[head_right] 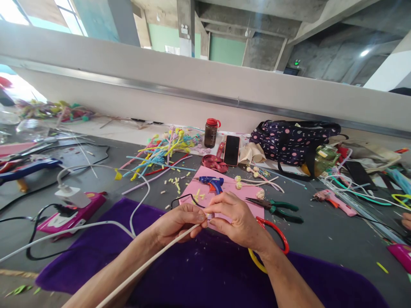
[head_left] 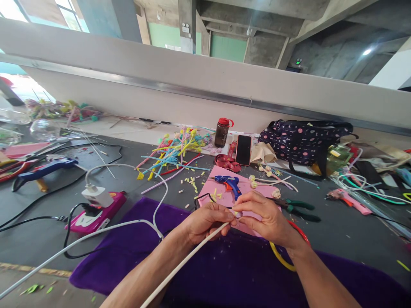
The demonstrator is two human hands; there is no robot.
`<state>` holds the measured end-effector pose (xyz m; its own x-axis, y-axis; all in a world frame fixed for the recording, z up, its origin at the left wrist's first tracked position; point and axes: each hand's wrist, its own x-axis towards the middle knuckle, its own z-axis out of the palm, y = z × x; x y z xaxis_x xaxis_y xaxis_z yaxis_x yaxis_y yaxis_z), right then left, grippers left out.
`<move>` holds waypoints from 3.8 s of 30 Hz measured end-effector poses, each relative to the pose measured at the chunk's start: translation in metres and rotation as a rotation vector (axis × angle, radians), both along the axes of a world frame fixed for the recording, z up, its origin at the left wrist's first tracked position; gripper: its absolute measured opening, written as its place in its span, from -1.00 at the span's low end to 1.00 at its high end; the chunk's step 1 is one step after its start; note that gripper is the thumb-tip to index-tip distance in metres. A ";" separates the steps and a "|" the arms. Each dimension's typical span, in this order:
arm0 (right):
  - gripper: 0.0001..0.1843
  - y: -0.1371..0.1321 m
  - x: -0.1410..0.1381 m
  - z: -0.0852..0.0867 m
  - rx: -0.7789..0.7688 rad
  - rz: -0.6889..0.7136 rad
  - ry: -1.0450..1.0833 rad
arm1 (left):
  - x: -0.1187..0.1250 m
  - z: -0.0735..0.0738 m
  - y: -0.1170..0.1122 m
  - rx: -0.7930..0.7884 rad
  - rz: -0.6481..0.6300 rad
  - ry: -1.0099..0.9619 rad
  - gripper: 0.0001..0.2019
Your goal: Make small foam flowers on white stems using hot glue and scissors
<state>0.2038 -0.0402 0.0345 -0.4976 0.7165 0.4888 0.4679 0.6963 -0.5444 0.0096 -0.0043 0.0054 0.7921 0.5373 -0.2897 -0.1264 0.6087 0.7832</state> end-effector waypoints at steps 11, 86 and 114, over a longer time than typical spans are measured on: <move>-0.80 0.003 -0.001 -0.001 0.047 -0.003 -0.019 | 0.000 -0.001 0.000 -0.008 0.007 -0.015 -0.84; -0.62 0.005 -0.006 -0.012 -0.432 -0.123 0.448 | 0.006 0.006 -0.009 0.184 0.295 0.096 -0.76; -0.66 0.003 -0.006 -0.015 -0.449 -0.097 0.442 | 0.004 0.006 -0.006 0.130 0.263 0.067 -0.77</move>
